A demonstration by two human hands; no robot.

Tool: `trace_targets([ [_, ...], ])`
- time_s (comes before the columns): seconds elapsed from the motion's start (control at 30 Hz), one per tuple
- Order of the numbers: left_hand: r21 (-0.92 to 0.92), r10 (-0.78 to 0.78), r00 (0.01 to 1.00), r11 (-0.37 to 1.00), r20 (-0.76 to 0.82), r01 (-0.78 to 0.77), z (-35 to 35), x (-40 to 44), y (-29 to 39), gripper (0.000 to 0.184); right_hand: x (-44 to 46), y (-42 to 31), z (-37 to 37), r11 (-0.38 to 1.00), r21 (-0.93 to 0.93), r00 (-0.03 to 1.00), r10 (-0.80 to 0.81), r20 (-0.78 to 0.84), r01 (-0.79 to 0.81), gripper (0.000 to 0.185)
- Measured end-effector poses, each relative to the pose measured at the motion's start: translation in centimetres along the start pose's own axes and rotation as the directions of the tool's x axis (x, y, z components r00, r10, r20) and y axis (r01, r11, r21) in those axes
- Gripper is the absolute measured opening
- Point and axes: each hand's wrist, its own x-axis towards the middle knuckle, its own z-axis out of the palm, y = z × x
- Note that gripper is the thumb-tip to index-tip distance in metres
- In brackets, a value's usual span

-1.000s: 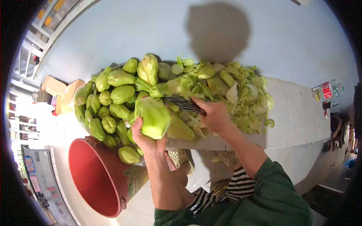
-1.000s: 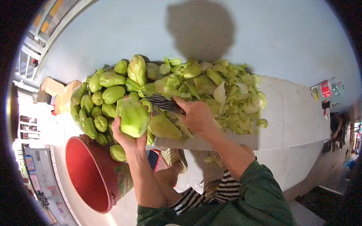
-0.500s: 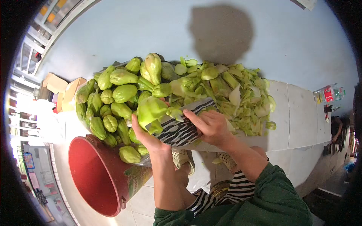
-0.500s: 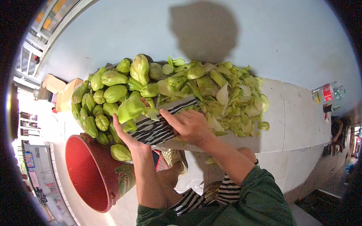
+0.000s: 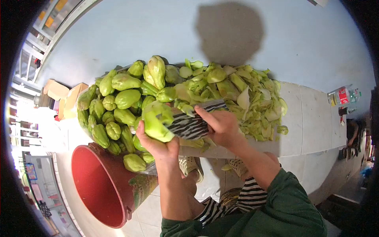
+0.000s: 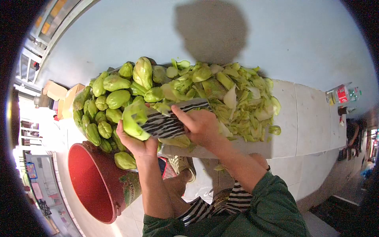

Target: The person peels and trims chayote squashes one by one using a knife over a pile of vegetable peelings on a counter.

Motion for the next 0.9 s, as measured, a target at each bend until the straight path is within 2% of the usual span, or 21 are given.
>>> trace_targets([
  [0.07,-0.028,0.021,1.000,0.999,0.010,-0.021,0.0,0.0,0.4,0.057,-0.2,0.7,0.4,0.999,-0.001,0.999,-0.033,-0.031,0.033,0.064],
  [0.1,-0.049,0.013,0.998,0.999,0.059,-0.010,-0.1,0.0,0.6,0.056,-0.2,0.3,0.0,0.999,0.025,0.999,-0.033,0.003,0.033,0.067],
  [0.23,-0.069,0.028,0.998,0.997,0.062,-0.024,0.0,-0.3,1.2,0.057,0.0,-0.3,-0.6,0.996,0.055,0.996,-0.070,0.047,0.067,0.071],
  [0.3,0.059,0.020,0.997,0.998,0.077,-0.025,-0.2,-0.5,1.2,0.060,0.4,-1.0,-1.3,0.994,0.071,0.994,-0.090,0.058,0.086,0.072],
  [0.37,0.097,0.029,0.996,0.995,0.084,-0.037,-0.3,-0.6,1.1,0.061,0.4,-1.0,-1.4,0.991,0.089,0.992,-0.109,0.067,0.103,0.073],
  [0.43,0.174,0.073,0.995,0.981,0.073,-0.085,-0.3,-0.5,1.0,0.063,0.0,-0.5,-1.1,0.992,0.127,0.988,-0.017,0.155,-0.003,0.071],
  [0.47,0.175,0.071,0.995,0.981,0.072,-0.082,-0.6,-0.6,1.2,0.063,-0.1,0.0,-0.6,0.992,0.127,0.988,-0.015,0.155,-0.005,0.071],
  [0.53,-0.036,-0.071,0.978,0.996,0.196,0.080,-1.9,-0.6,1.9,0.064,0.4,0.7,0.0,0.992,0.077,0.991,0.087,0.104,-0.095,0.068],
  [0.57,-0.067,-0.085,0.950,0.992,0.301,0.110,-2.2,-0.4,2.0,0.065,0.4,0.7,-0.3,0.994,0.064,0.995,0.080,0.057,-0.084,0.066],
  [0.6,-0.069,-0.084,0.949,0.992,0.303,0.110,-1.7,-0.3,1.7,0.065,0.6,0.5,-0.6,0.995,0.061,0.995,0.078,0.057,-0.081,0.066],
  [0.67,0.058,0.000,0.989,0.998,0.146,-0.009,-0.1,-0.5,1.2,0.065,0.9,0.0,-0.9,0.988,0.123,0.995,-0.095,-0.016,0.096,0.064],
  [0.7,0.085,-0.004,0.982,0.996,0.190,-0.012,-0.4,-0.2,1.3,0.065,0.8,-0.3,-1.2,0.987,0.128,0.995,-0.096,-0.016,0.097,0.064],
  [0.77,0.079,-0.003,0.981,0.997,0.196,-0.012,-0.3,-0.5,1.3,0.064,0.3,-0.7,-1.9,0.985,0.173,0.985,-0.053,0.164,0.024,0.065],
  [0.8,0.068,-0.005,0.979,0.998,0.204,-0.009,0.0,-0.6,1.2,0.064,0.4,-0.6,-1.9,0.985,0.171,0.985,-0.051,0.163,0.023,0.065],
  [0.87,0.108,-0.015,0.976,0.994,0.216,-0.008,-0.2,-0.5,1.2,0.066,0.5,-0.5,-1.7,0.980,0.181,0.994,-0.098,0.056,0.087,0.060],
  [0.9,0.115,0.005,0.986,0.993,0.164,-0.024,-0.3,-0.5,1.1,0.066,0.6,-0.4,-1.4,0.980,0.181,0.994,-0.096,0.056,0.085,0.060],
])
